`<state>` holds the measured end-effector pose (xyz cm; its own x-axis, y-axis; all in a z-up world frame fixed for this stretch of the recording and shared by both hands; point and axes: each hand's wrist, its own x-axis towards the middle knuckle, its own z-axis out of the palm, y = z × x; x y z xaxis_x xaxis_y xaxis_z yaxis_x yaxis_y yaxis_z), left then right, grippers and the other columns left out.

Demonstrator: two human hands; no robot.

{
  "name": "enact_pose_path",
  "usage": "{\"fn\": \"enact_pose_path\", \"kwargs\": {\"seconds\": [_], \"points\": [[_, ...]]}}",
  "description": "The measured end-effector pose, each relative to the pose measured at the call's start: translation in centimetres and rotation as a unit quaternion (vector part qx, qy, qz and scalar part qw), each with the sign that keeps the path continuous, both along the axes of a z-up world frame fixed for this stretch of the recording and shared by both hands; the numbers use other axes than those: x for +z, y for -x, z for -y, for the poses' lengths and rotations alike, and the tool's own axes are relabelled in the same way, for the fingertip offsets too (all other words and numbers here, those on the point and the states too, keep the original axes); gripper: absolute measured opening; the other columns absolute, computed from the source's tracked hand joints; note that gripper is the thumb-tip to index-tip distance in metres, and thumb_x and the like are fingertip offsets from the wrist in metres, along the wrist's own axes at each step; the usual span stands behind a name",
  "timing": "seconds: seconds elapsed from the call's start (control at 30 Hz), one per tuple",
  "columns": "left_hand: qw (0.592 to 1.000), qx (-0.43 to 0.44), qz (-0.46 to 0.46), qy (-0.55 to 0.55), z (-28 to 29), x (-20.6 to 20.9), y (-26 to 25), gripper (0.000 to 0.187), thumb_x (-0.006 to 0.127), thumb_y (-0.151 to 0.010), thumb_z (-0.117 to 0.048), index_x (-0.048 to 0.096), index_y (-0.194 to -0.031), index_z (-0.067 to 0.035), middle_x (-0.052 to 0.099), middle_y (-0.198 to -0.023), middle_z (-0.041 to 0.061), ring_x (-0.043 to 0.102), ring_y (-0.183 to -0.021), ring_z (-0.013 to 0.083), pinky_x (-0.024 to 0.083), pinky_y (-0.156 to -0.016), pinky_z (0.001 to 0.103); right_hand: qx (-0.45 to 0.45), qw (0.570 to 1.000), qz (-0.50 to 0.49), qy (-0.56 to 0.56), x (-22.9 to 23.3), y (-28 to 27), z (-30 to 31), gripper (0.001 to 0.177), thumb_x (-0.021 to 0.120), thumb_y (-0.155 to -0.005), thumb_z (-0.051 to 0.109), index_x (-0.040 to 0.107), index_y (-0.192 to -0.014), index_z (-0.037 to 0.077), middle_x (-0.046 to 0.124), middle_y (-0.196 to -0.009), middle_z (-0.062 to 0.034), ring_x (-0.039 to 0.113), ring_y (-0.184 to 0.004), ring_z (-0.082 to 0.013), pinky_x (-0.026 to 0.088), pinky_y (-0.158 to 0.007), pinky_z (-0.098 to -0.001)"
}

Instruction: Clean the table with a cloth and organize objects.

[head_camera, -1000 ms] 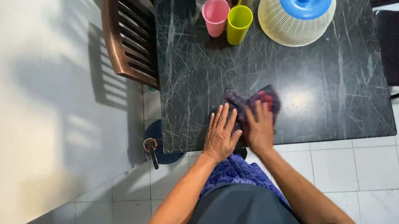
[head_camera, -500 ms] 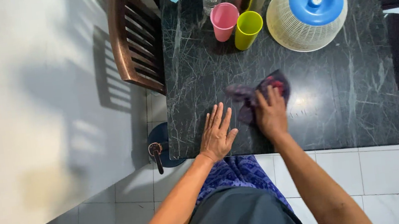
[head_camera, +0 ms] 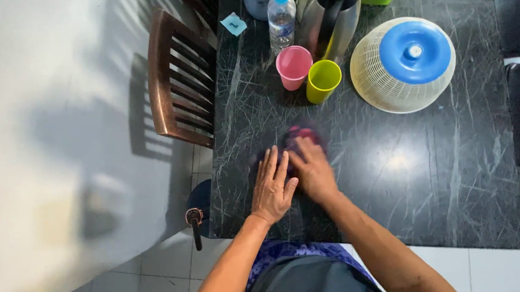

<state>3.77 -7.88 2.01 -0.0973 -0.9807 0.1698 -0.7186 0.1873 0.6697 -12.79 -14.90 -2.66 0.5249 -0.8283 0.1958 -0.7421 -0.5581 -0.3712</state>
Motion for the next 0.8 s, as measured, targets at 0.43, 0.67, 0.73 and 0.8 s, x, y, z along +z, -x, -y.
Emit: {"fn": "enact_pose_path", "kwargs": {"seconds": [0.43, 0.67, 0.73, 0.8], "points": [[0.998, 0.039, -0.043, 0.004, 1.3, 0.2, 0.5, 0.068, 0.046, -0.106, -0.045, 0.039, -0.157, 0.000, 0.026, -0.167, 0.028, 0.025, -0.154, 0.0474, 0.022, -0.127, 0.053, -0.042, 0.999, 0.010, -0.007, -1.2, -3.1, 0.6, 0.051, 0.063, -0.088, 0.024, 0.061, -0.138, 0.013, 0.031, -0.165, -0.0250, 0.025, -0.155, -0.0450, 0.022, -0.122, -0.0597], [0.996, 0.018, -0.082, 0.009, 3.1, -0.5, -0.2, 0.066, 0.049, -0.105, -0.037, 0.038, -0.156, 0.004, 0.026, -0.165, 0.033, 0.027, -0.152, 0.0502, 0.024, -0.126, 0.054, -0.052, 0.996, 0.049, -0.056, -0.1, -2.2, 3.1, 0.053, 0.064, -0.088, 0.022, 0.062, -0.140, 0.017, 0.038, -0.163, -0.0187, 0.031, -0.154, -0.0414, 0.028, -0.125, -0.0530], [0.997, 0.016, -0.072, 0.006, 3.7, -0.3, -0.2, 0.066, 0.050, -0.105, -0.036, 0.038, -0.156, 0.004, 0.027, -0.164, 0.033, 0.028, -0.152, 0.0503, 0.023, -0.125, 0.054, -0.099, 0.992, 0.066, -0.047, 0.3, -1.1, 3.5, 0.048, 0.064, -0.088, 0.020, 0.066, -0.136, 0.023, 0.044, -0.162, -0.0151, 0.035, -0.155, -0.0395, 0.032, -0.129, -0.0492], [0.996, -0.002, -0.089, 0.002, 4.4, 0.0, -0.1, 0.064, 0.051, -0.104, -0.035, 0.039, -0.154, 0.004, 0.028, -0.165, 0.032, 0.031, -0.151, 0.0498, 0.025, -0.124, 0.054, -0.170, 0.985, 0.027, -0.019, 1.0, -0.3, 3.8, 0.052, 0.068, -0.085, 0.019, 0.064, -0.137, 0.015, 0.041, -0.159, -0.0248, 0.034, -0.149, -0.0467, 0.032, -0.119, -0.0571]]}}
